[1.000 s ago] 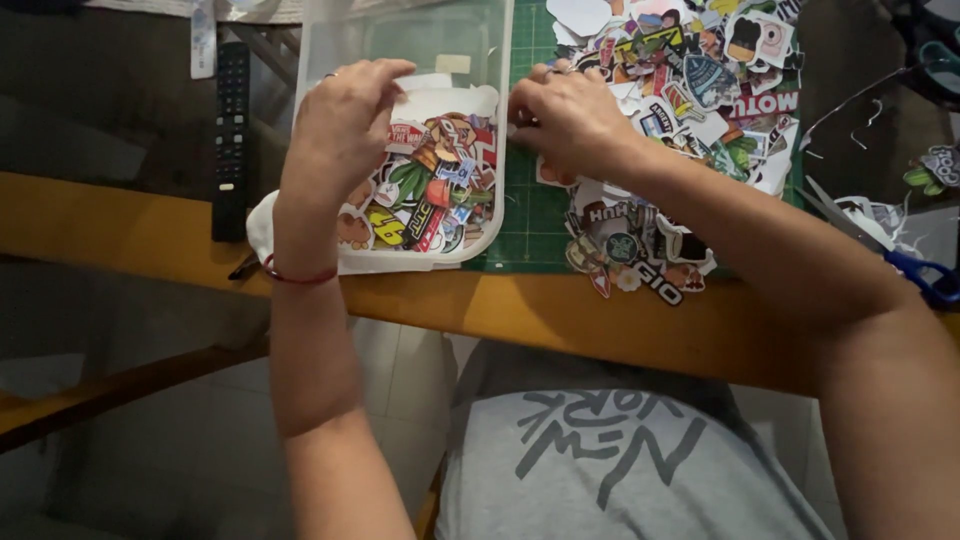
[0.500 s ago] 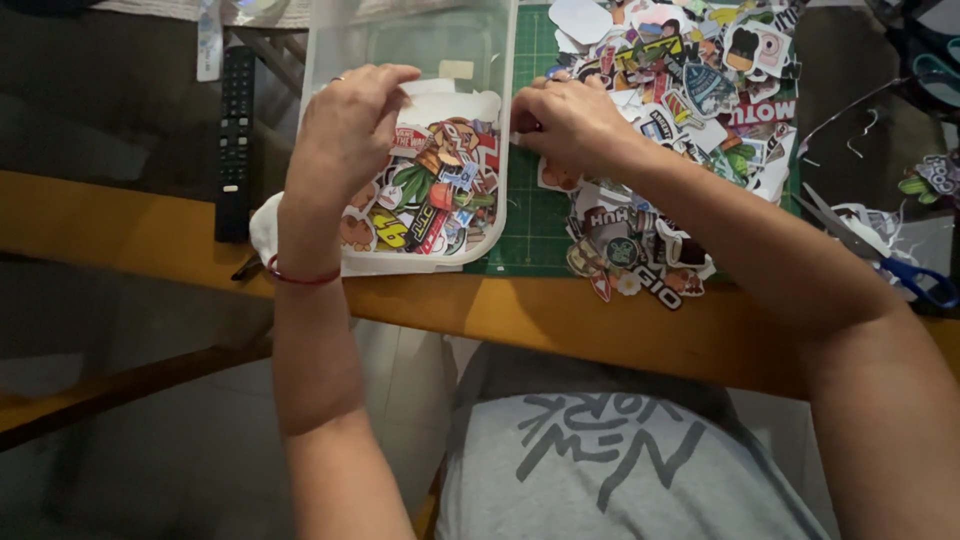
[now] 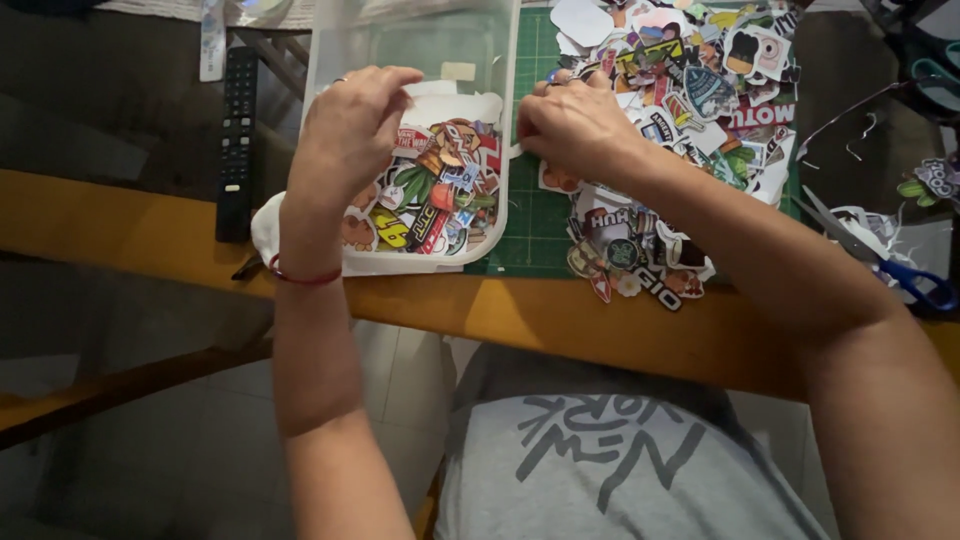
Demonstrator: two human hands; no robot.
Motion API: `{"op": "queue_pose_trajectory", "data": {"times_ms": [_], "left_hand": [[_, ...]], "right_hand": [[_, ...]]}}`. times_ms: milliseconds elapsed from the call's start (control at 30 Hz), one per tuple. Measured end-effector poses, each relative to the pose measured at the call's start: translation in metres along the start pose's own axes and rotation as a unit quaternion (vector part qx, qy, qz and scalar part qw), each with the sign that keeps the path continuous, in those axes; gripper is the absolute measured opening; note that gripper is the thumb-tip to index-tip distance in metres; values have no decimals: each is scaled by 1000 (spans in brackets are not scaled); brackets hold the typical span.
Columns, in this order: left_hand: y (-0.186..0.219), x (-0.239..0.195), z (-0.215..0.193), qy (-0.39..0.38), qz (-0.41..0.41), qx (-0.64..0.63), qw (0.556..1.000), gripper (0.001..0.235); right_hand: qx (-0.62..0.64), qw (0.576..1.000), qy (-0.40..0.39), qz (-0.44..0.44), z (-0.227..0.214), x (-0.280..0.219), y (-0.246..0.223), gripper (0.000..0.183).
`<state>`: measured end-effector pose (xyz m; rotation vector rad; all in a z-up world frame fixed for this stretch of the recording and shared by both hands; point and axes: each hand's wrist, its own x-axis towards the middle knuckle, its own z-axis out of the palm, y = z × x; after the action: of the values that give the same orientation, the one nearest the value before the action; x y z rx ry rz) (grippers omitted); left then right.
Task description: Sorting through a pile of stickers and placing selected ones into a plastic bin.
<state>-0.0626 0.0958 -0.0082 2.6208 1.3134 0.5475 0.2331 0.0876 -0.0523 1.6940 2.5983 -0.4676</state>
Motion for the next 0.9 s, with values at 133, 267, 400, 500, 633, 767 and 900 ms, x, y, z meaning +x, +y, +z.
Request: {"op": "queue_pose_trajectory", "data": {"times_ms": [133, 267, 400, 500, 633, 767, 900], "left_hand": [[1, 0, -1, 5, 2, -6, 1000, 29], [1, 0, 0, -5, 0, 7, 1000, 29], [2, -1, -1, -2, -5, -3, 1000, 29], [0, 0, 0, 3, -1, 0, 1000, 29], [3, -1, -2, 3, 0, -3, 1000, 28], [10, -1, -9, 6, -29, -43, 999, 35], [40, -23, -30, 133, 42, -13, 990, 35]], "right_hand": [[-4, 1000, -3, -5, 0, -3, 0, 16], [-28, 1000, 2, -9, 1, -7, -4, 25], [-32, 999, -14, 12, -4, -10, -11, 26], [-26, 1000, -8, 3, -2, -9, -8, 24], [4, 999, -40, 4, -5, -6, -6, 18], [-18, 999, -47, 5, -1, -3, -5, 16], [16, 1000, -14, 0, -4, -14, -12, 15]]}}
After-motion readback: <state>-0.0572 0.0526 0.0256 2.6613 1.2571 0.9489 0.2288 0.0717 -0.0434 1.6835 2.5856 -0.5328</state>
